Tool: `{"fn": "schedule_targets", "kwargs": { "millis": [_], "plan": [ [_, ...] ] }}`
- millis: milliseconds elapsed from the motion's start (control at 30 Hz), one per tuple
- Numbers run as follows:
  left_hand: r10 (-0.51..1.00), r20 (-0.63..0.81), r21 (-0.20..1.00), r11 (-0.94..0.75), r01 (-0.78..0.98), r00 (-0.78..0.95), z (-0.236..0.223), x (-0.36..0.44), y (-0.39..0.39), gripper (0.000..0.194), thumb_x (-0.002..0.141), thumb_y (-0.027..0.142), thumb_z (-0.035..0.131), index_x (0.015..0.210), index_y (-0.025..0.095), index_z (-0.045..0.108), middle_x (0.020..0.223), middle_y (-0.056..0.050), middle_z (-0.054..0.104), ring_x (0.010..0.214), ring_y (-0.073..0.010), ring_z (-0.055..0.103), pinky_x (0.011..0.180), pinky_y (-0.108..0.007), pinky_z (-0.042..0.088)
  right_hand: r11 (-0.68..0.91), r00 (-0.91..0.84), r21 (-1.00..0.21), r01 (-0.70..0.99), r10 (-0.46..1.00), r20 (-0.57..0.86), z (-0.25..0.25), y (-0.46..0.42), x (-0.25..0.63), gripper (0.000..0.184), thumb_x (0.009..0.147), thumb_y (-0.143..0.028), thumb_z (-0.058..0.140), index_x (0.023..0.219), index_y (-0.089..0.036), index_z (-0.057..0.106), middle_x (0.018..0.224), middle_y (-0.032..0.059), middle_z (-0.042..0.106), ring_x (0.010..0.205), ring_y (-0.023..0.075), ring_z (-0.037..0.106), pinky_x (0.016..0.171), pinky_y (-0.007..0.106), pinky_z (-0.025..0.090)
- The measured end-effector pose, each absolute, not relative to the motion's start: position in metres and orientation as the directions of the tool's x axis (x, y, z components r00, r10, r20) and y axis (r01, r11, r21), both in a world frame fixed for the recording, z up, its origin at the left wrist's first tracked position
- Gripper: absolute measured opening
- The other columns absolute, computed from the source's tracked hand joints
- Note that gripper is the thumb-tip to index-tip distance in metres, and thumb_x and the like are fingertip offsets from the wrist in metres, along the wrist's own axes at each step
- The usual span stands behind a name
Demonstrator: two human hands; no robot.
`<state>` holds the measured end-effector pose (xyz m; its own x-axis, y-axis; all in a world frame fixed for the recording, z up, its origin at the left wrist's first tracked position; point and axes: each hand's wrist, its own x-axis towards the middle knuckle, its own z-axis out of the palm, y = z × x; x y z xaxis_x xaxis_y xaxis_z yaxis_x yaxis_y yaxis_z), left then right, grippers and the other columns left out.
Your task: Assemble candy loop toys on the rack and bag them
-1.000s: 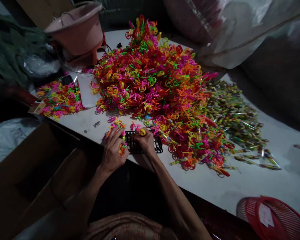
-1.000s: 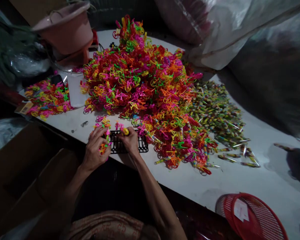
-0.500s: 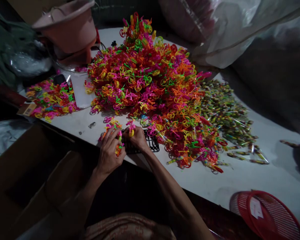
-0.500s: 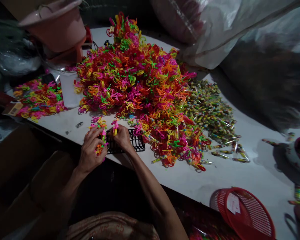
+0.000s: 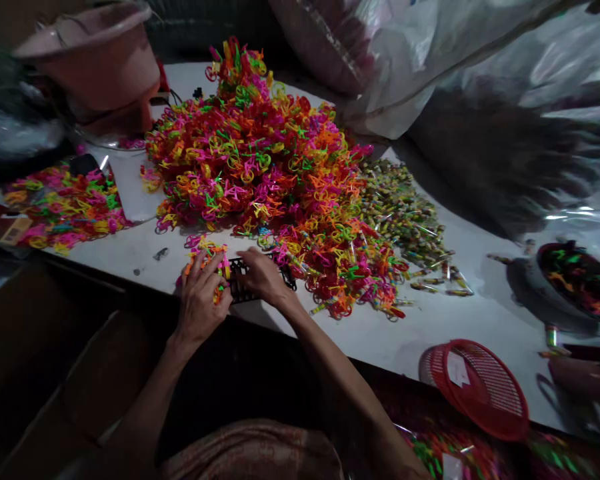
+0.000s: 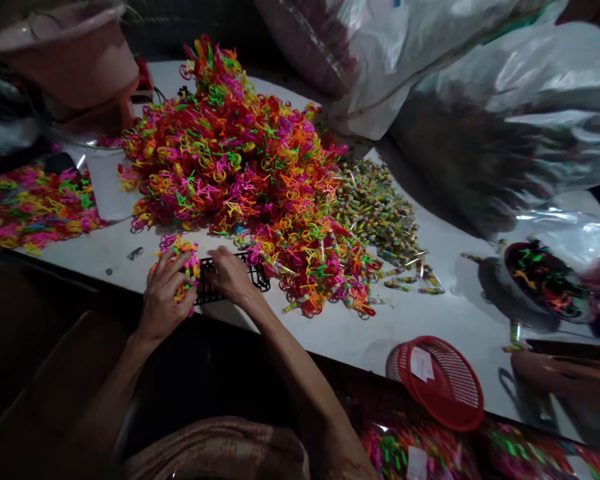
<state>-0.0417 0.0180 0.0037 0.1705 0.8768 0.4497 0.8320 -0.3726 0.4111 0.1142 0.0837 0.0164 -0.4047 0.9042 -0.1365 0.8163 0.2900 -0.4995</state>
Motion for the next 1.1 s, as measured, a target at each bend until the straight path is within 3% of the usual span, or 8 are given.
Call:
{"fn": "schedule_targets", "kwargs": {
  "millis": [100,233,433,600,733,867,1000,1100],
  "plan": [
    [0.879,0.445,0.405,-0.366,0.838,0.169,0.003,-0.042,0.018,0.009,0.078,0.013,0.053,0.073,0.021,0.055,0.134,-0.01,0.059,0.138,-0.0324,0.037,0.106,-0.054,0.035,0.038,-0.079,-0.302,0.953,0.989,-0.125,0.029,0.075,0.158,0.028,0.088,-0.023,0.051,0.113,-0.015,0.063,0.114,0.0132,0.063,0.094,0.0222,0.062,0.073,0.029,0.043],
    [0.874,0.459,0.412,-0.366,0.834,0.157,0.001,-0.043,0.019,0.01,0.078,0.014,0.053,0.072,0.021,0.055,0.132,-0.009,0.06,0.137,-0.0314,0.038,0.106,-0.054,0.035,-0.012,-0.011,-0.099,0.995,0.973,-0.231,0.038,0.078,0.185,0.029,0.091,-0.022,0.042,0.103,-0.014,0.067,0.105,0.0159,0.065,0.088,0.0239,0.064,0.066,0.029,0.04],
    [0.862,0.482,0.422,-0.387,0.82,0.159,0.001,-0.043,0.019,0.01,0.079,0.015,0.054,0.071,0.021,0.055,0.132,-0.01,0.06,0.138,-0.0291,0.037,0.108,-0.054,0.035,-0.063,0.025,-0.218,0.974,0.985,-0.173,0.03,0.064,0.169,0.025,0.09,-0.026,0.046,0.104,-0.016,0.064,0.106,0.0119,0.066,0.093,0.0229,0.063,0.067,0.027,0.039],
    [0.867,0.474,0.43,-0.381,0.819,0.154,0.003,-0.043,0.019,0.009,0.078,0.014,0.055,0.072,0.022,0.054,0.131,-0.01,0.061,0.138,-0.0287,0.037,0.109,-0.054,0.035,-0.09,0.043,-0.215,0.972,0.976,-0.212,0.019,0.055,0.165,0.025,0.089,-0.018,0.043,0.103,-0.016,0.063,0.114,0.0139,0.063,0.085,0.0215,0.065,0.064,0.027,0.039],
    [0.864,0.477,0.427,-0.385,0.818,0.158,0.004,-0.042,0.02,0.01,0.079,0.015,0.055,0.071,0.021,0.054,0.13,-0.012,0.061,0.137,-0.0293,0.039,0.108,-0.055,0.035,-0.098,0.088,-0.497,0.862,0.995,-0.044,0.013,0.06,0.172,0.016,0.082,-0.019,0.05,0.091,-0.016,0.064,0.097,0.0107,0.066,0.078,0.0197,0.061,0.065,0.028,0.04],
    [0.86,0.484,0.422,-0.389,0.819,0.159,0.004,-0.042,0.021,0.01,0.079,0.014,0.055,0.071,0.021,0.054,0.13,-0.012,0.061,0.137,-0.0292,0.038,0.108,-0.054,0.036,-0.033,0.024,-0.916,0.399,0.999,-0.026,-0.003,0.054,0.162,0.012,0.07,-0.024,0.056,0.079,-0.017,0.06,0.073,0.0006,0.06,0.064,0.0141,0.052,0.06,0.025,0.04],
    [0.876,0.457,0.43,-0.371,0.823,0.156,0.004,-0.042,0.02,0.01,0.079,0.014,0.054,0.073,0.021,0.055,0.133,-0.01,0.059,0.139,-0.0282,0.036,0.109,-0.055,0.034,-0.16,-0.191,-0.986,0.045,0.967,-0.166,-0.025,0.041,0.137,0.014,0.066,-0.026,0.056,0.078,-0.018,0.057,0.067,-0.0035,0.055,0.059,0.011,0.047,0.056,0.023,0.038],
    [0.882,0.444,0.431,-0.366,0.825,0.159,0.004,-0.041,0.02,0.01,0.079,0.013,0.053,0.074,0.021,0.055,0.134,-0.01,0.058,0.14,-0.0276,0.035,0.11,-0.055,0.033,-0.143,-0.184,-0.987,0.075,0.971,-0.155,-0.035,0.036,0.125,0.012,0.064,-0.022,0.058,0.076,-0.018,0.056,0.066,-0.0039,0.053,0.06,0.0112,0.046,0.056,0.023,0.037]
  ]
}}
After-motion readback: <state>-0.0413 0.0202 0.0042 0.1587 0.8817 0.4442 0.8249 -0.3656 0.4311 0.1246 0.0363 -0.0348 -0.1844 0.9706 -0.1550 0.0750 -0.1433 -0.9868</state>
